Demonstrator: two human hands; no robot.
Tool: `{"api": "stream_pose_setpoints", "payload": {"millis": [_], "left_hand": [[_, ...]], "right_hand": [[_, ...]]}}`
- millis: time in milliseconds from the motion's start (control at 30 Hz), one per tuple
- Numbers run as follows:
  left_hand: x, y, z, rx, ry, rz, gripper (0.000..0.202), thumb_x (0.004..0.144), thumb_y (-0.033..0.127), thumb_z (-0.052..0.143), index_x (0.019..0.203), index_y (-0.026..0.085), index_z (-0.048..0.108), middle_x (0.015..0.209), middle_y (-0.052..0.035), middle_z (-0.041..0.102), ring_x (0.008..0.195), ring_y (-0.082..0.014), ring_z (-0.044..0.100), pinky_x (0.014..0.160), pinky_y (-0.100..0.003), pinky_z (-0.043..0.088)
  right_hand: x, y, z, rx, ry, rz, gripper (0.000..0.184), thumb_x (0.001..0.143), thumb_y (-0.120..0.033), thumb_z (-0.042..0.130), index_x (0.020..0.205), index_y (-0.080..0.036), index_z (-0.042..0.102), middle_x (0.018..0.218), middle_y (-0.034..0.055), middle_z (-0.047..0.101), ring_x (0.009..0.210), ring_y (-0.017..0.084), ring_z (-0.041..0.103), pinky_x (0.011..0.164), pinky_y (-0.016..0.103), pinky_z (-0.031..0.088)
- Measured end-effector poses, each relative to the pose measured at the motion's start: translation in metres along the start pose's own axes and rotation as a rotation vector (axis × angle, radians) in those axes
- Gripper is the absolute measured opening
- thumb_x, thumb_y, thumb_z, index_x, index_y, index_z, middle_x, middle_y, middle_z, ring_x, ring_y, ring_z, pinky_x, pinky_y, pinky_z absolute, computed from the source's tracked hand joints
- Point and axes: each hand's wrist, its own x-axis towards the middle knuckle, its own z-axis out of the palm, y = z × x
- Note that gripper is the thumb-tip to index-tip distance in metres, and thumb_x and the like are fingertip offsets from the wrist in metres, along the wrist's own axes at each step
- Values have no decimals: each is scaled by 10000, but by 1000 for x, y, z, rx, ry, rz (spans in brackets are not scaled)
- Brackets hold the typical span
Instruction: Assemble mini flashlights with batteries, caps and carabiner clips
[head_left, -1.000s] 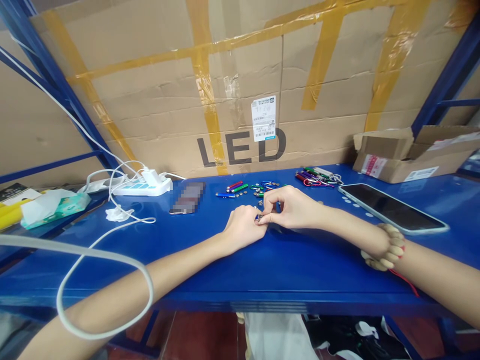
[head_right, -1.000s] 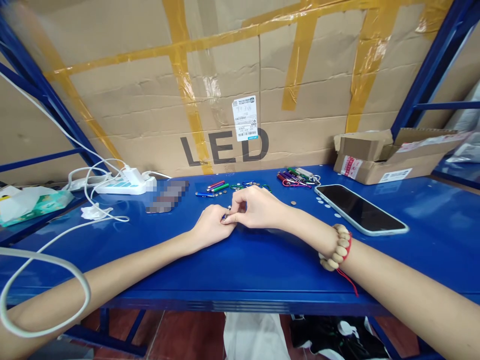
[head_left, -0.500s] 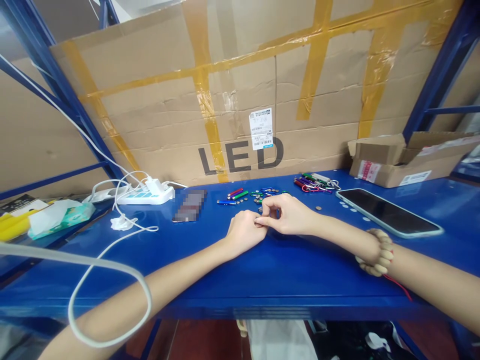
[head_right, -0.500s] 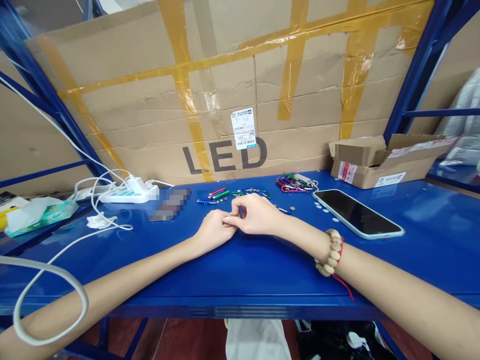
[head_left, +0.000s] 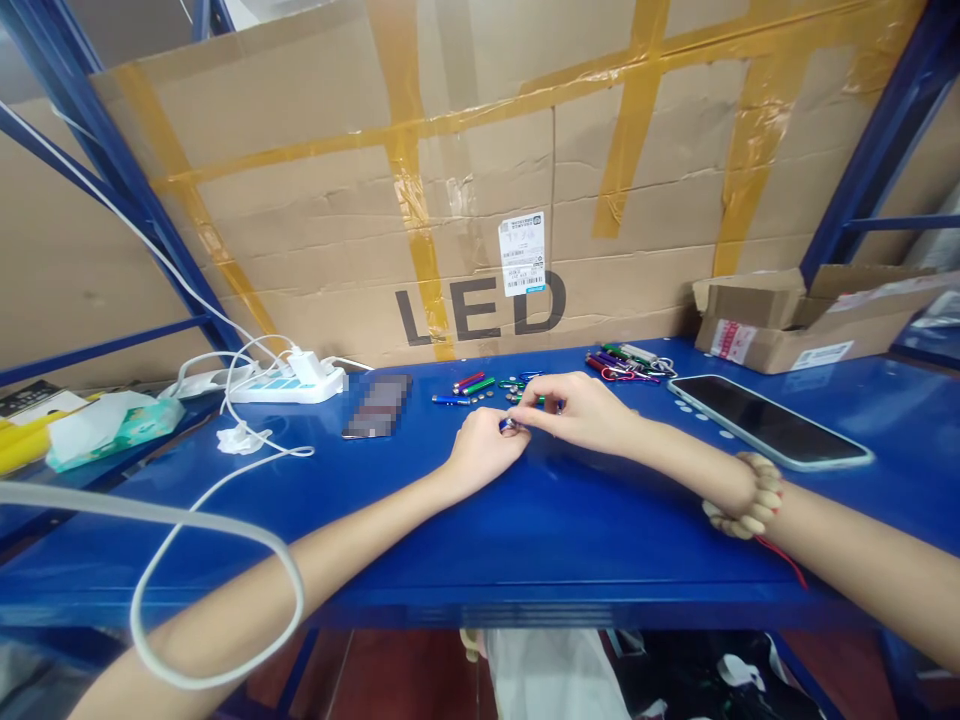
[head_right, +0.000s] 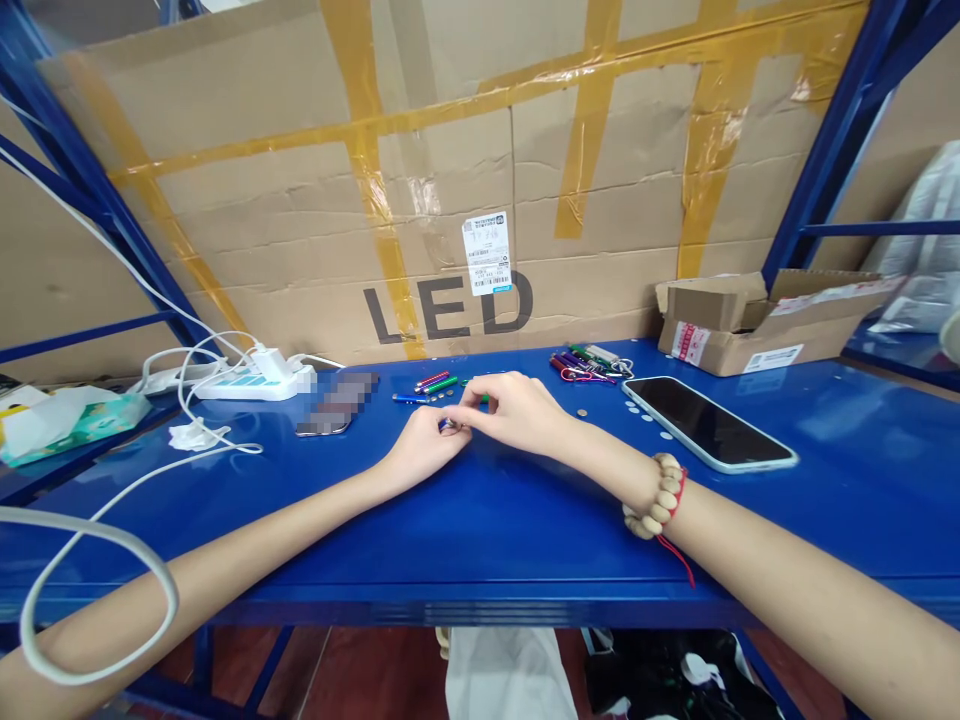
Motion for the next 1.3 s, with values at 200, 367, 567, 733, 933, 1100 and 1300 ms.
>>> {"api": "stream_pose_setpoints", "payload": {"millis": [200, 367, 567, 733, 933, 1100, 1300], "left_hand": [[3, 0, -3, -154, 14, -11, 331, 676, 165, 477, 481, 188, 210, 477, 68, 201, 502, -76, 224, 509, -236, 196], [5, -4, -4, -241, 79, -52, 309, 690, 180, 481, 507, 190, 233, 493, 74, 242, 518, -76, 257, 536, -226, 238], [8, -3, -8, -324, 188, -24, 185, 713, 126, 478, 652, 194, 317, 624, 67, 372, 616, -77, 369, 652, -202, 339], [5, -2, -6, -471, 141, 160, 235, 742, 88, 457, 851, 219, 295, 863, 17, 512, 809, -95, 502, 842, -245, 402], [-1, -2, -2, -406, 30, 285, 291, 749, 88, 465, 942, 218, 290, 1096, -81, 520, 1112, -175, 488, 1045, -381, 312], [-3, 0, -3, -355, -20, 216, 294, 785, 160, 470, 1003, 212, 280, 1268, -133, 452, 1255, -232, 373, 1071, -452, 268], [-10, 2, 1, -327, -48, 210, 318, 758, 188, 486, 1009, 186, 292, 1214, -160, 468, 1179, -289, 413, 1022, -482, 322]], "right_hand": [[3, 13, -13, -99, 135, 111, 388, 875, -489, 448, 772, -195, 679, 673, 15, 683, 541, 125, 559, 500, 244, 317], [2, 23, -12, -327, 110, 116, 241, 834, -382, 521, 812, -221, 698, 801, 10, 721, 607, 138, 594, 508, 242, 307], [1, 23, -13, -353, 31, 97, 213, 830, -375, 537, 846, -235, 697, 848, 2, 721, 642, 141, 607, 520, 241, 320], [-2, 22, -12, -318, 43, 125, 220, 832, -364, 531, 884, -236, 702, 861, 2, 724, 646, 140, 614, 530, 238, 342], [-7, 16, -8, -185, -17, 19, 283, 818, -425, 544, 921, -222, 711, 826, 20, 715, 647, 141, 620, 555, 231, 382], [-8, 14, -6, -116, 7, -13, 258, 798, -385, 582, 942, -209, 705, 801, 29, 690, 574, 117, 582, 558, 234, 433], [-10, 20, -1, 7, -15, -102, 195, 810, -355, 586, 833, -185, 678, 769, 56, 660, 522, 113, 561, 499, 240, 478]]}}
